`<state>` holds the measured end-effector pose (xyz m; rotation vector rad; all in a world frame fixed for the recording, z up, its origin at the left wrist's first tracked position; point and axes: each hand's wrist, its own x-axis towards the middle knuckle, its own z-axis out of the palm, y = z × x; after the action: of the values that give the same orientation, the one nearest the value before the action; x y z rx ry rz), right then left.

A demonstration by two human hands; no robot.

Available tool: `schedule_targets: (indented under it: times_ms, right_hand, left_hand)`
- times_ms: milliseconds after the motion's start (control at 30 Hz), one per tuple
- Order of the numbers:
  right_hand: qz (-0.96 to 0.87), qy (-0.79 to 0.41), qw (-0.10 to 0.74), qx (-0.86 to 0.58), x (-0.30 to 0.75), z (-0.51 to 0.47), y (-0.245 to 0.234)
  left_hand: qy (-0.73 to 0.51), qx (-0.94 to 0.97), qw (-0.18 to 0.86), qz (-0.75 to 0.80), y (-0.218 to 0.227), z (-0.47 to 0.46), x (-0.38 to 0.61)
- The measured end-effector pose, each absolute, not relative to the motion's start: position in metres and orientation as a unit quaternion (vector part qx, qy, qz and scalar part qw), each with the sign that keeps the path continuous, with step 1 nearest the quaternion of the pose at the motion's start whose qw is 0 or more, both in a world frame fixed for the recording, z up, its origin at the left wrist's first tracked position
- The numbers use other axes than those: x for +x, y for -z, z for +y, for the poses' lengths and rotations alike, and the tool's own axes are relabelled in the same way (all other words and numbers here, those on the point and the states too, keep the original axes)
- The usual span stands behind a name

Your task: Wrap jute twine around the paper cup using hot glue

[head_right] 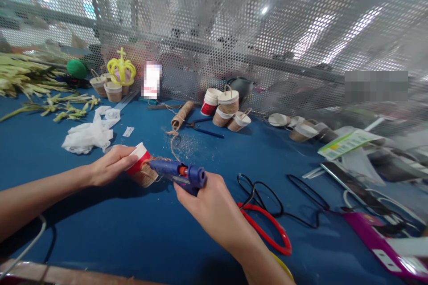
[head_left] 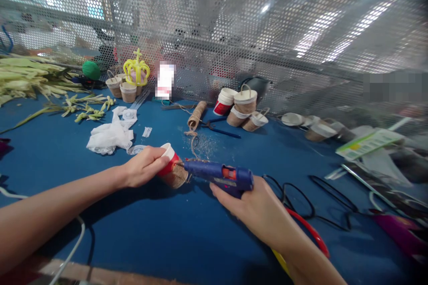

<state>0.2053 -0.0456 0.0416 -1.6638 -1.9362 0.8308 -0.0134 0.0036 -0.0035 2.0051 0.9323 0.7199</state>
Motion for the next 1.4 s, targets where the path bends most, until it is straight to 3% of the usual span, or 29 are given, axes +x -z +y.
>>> schedule_targets:
  times_ms: [433, 1400]
  right_hand:
    - [-0.665, -0.327, 0.206, -0.639, 0.2068, -0.0428, -0.0446]
    - [-0.691, -0.309, 0.214, -0.618, 0.2063, -0.0442, -0.0443]
  left_hand:
    - [-0.283, 0.829, 0.355, 0.327, 0.0040, 0.0061, -0.0168]
    - [-0.279, 0.813, 0.369, 0.354, 0.0050, 0.0044, -0.0159]
